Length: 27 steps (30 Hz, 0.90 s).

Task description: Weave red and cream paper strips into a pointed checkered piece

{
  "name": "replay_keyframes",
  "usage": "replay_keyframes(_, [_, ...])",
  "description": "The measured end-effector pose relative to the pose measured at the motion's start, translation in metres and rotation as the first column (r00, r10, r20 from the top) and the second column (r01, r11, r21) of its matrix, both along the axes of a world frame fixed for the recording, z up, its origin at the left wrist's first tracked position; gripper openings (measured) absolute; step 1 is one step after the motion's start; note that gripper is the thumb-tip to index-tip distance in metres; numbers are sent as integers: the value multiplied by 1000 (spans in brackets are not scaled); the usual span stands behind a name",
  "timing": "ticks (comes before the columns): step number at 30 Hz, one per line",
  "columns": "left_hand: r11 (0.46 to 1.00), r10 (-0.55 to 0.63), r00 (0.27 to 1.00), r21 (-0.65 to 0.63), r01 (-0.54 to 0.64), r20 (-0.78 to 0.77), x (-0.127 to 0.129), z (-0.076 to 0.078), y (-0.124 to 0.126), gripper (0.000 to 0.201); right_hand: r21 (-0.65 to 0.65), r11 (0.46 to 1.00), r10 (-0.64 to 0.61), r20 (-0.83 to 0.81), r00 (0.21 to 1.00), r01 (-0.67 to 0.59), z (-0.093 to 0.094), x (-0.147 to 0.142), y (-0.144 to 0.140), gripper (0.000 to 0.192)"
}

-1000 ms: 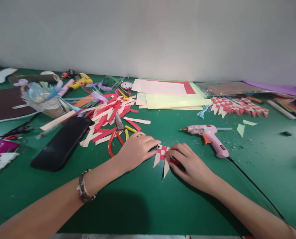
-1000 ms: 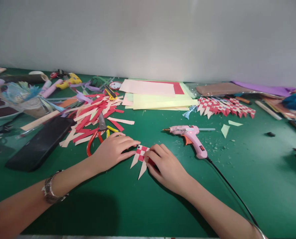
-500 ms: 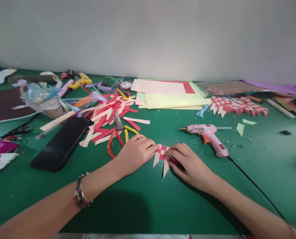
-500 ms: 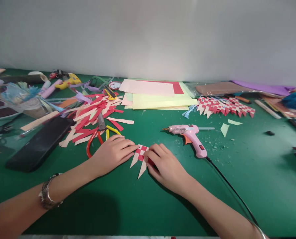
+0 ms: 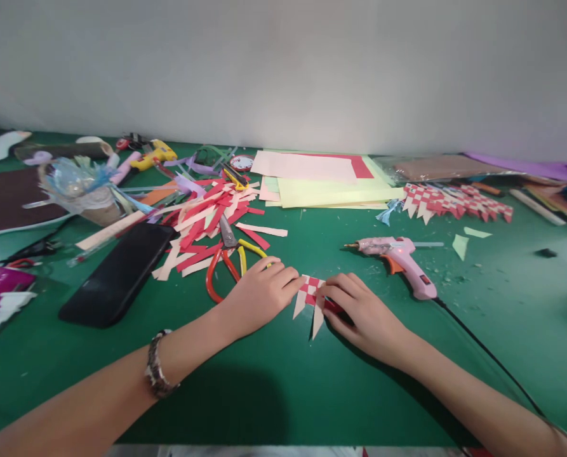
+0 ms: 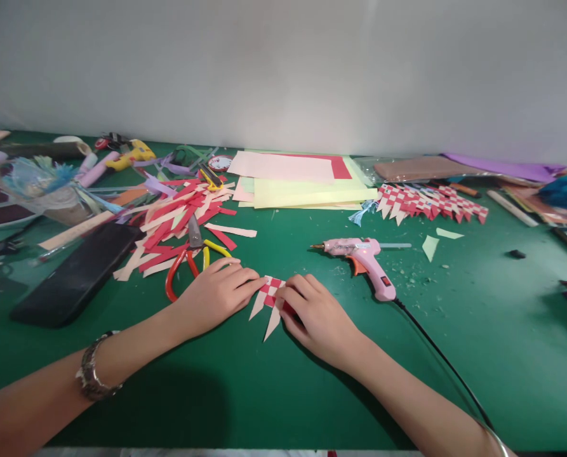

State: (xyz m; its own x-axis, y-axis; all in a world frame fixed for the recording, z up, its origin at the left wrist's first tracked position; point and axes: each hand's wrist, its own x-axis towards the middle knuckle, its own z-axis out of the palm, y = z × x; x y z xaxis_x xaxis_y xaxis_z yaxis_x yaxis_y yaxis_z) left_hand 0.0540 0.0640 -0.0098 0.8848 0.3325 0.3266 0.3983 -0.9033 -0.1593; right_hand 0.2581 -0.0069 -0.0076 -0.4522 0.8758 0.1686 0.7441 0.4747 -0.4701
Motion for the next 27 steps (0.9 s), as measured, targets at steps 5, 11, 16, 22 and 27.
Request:
replay_keyframes(5, [1000, 5, 1000, 12, -5, -10, 0, 0, -1, 23, -5, 1000, -6, 12, 1000, 6, 0, 0, 0, 14])
replay_keyframes(11, [1000, -4, 1000, 13, 4, -13, 1, 0, -1, 24, -17, 1000, -2, -4, 1000, 1, 0, 0, 0, 14])
replay_keyframes(16, [999, -10, 999, 44, 12, -33, 2, 2, -2, 24, -1, 1000, -3, -8, 1000, 3, 0, -1, 0, 14])
replay_keyframes(22, [999, -16, 999, 44, 18, -47, 3, 4, -2, 23, 19, 1000, -7, 8, 1000, 7, -1, -2, -1, 13])
replay_keyframes(27, [1000, 10, 999, 9, -10, -31, 3, 2, -4, 22, 31, 1000, -6, 7, 1000, 6, 0, -2, -1, 15])
